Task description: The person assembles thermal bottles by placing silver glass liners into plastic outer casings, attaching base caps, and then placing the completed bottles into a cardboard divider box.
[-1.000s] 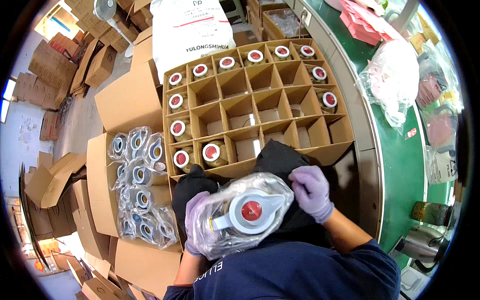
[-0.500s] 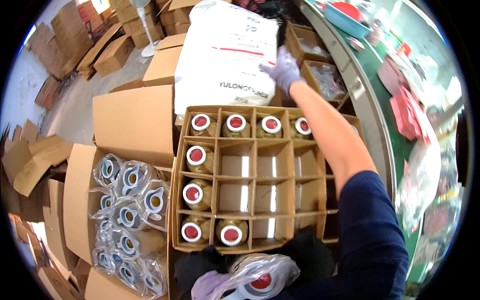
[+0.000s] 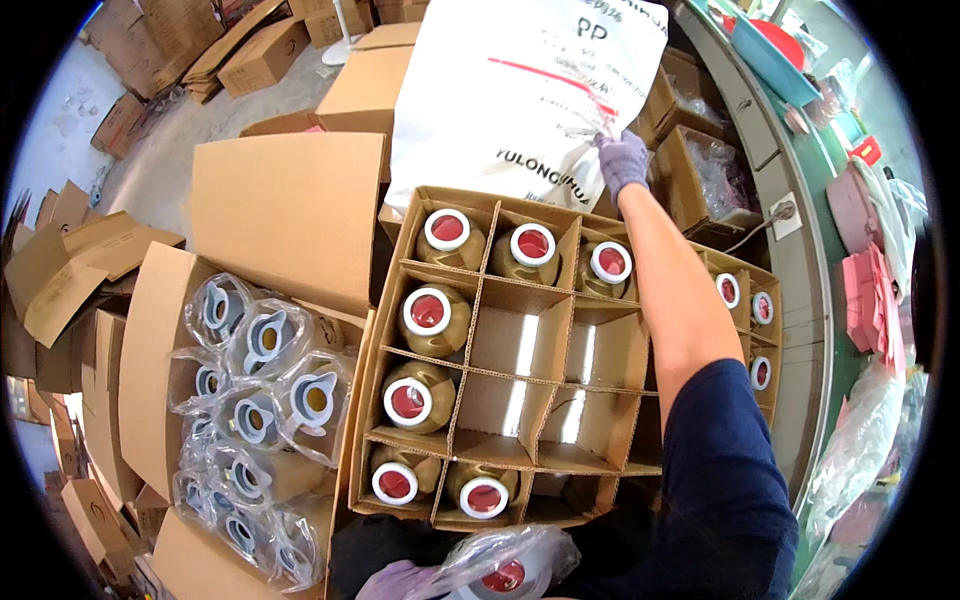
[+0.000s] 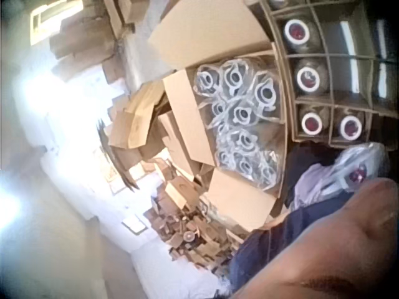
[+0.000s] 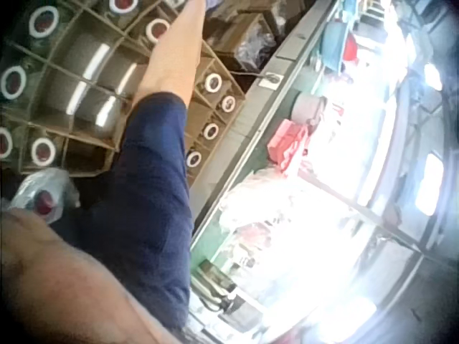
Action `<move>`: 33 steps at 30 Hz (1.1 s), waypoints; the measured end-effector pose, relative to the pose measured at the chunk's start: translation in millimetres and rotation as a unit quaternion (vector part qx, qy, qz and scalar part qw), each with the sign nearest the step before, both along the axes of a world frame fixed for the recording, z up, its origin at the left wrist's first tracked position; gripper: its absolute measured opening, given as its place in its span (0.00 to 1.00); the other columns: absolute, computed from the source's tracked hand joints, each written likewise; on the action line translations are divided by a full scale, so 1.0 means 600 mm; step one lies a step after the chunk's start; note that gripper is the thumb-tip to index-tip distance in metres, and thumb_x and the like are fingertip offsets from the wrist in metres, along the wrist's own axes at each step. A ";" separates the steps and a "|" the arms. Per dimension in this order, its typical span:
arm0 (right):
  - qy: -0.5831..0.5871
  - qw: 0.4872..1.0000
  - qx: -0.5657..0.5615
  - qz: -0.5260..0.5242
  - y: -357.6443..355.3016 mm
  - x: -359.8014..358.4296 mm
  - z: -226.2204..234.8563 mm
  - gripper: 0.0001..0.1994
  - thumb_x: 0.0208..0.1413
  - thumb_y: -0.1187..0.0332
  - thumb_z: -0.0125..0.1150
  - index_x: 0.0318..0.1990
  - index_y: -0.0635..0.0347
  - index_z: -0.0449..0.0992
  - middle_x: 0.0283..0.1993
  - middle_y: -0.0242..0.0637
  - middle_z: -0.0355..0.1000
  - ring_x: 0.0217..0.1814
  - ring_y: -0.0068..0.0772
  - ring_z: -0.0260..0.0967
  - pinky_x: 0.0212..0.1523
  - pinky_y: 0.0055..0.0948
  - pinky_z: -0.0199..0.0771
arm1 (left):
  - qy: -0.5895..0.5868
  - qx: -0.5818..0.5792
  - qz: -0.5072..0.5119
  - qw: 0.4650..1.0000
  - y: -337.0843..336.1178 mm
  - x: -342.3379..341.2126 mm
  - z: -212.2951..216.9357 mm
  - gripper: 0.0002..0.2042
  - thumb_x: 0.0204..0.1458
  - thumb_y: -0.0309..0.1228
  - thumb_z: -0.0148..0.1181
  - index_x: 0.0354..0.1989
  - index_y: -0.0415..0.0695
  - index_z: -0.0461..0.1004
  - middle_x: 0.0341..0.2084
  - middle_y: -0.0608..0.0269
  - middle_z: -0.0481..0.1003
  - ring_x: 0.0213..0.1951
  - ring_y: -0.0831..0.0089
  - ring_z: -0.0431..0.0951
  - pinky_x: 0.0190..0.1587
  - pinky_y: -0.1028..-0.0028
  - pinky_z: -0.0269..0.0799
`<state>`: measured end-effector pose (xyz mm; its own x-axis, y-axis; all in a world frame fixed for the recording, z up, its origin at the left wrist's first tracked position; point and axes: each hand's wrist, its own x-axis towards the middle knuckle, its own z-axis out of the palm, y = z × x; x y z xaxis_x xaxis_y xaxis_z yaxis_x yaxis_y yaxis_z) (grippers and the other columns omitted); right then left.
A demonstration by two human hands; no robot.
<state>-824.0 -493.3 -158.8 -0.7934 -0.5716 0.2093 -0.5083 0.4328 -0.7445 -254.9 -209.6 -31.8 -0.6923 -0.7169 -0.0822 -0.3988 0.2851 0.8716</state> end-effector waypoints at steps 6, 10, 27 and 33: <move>0.153 0.968 -0.123 0.159 0.008 0.210 0.319 0.16 0.47 0.65 0.59 0.43 0.59 0.81 0.43 0.57 0.77 0.49 0.59 0.75 0.51 0.45 0.73 | 0.003 0.001 -0.007 1.000 0.055 0.027 0.027 0.23 0.53 0.42 0.64 0.55 0.43 0.76 0.38 0.50 0.80 0.42 0.48 0.80 0.54 0.50 0.73; 0.297 0.934 -0.199 -0.006 0.058 0.156 0.614 0.17 0.58 0.52 0.64 0.50 0.48 0.81 0.53 0.41 0.79 0.54 0.37 0.76 0.51 0.33 0.76 | 0.015 -0.054 0.008 0.998 0.099 0.035 0.036 0.26 0.46 0.43 0.68 0.52 0.41 0.76 0.38 0.50 0.78 0.41 0.49 0.79 0.49 0.52 0.73; 0.565 0.818 -0.099 0.045 0.504 0.506 0.889 0.16 0.48 0.60 0.68 0.45 0.49 0.84 0.41 0.47 0.81 0.47 0.47 0.79 0.51 0.40 0.78 | 0.338 0.197 0.192 0.900 0.080 0.207 0.087 0.19 0.62 0.31 0.58 0.58 0.33 0.72 0.50 0.56 0.77 0.54 0.70 0.75 0.59 0.73 0.68; 0.084 0.904 -0.379 0.181 0.594 0.519 0.898 0.14 0.54 0.59 0.65 0.44 0.56 0.81 0.38 0.44 0.80 0.40 0.41 0.78 0.44 0.37 0.78 | 0.533 0.217 0.076 0.814 0.061 0.072 0.071 0.34 0.66 0.50 0.49 0.73 0.42 0.50 0.69 0.51 0.60 0.69 0.55 0.61 0.71 0.59 0.55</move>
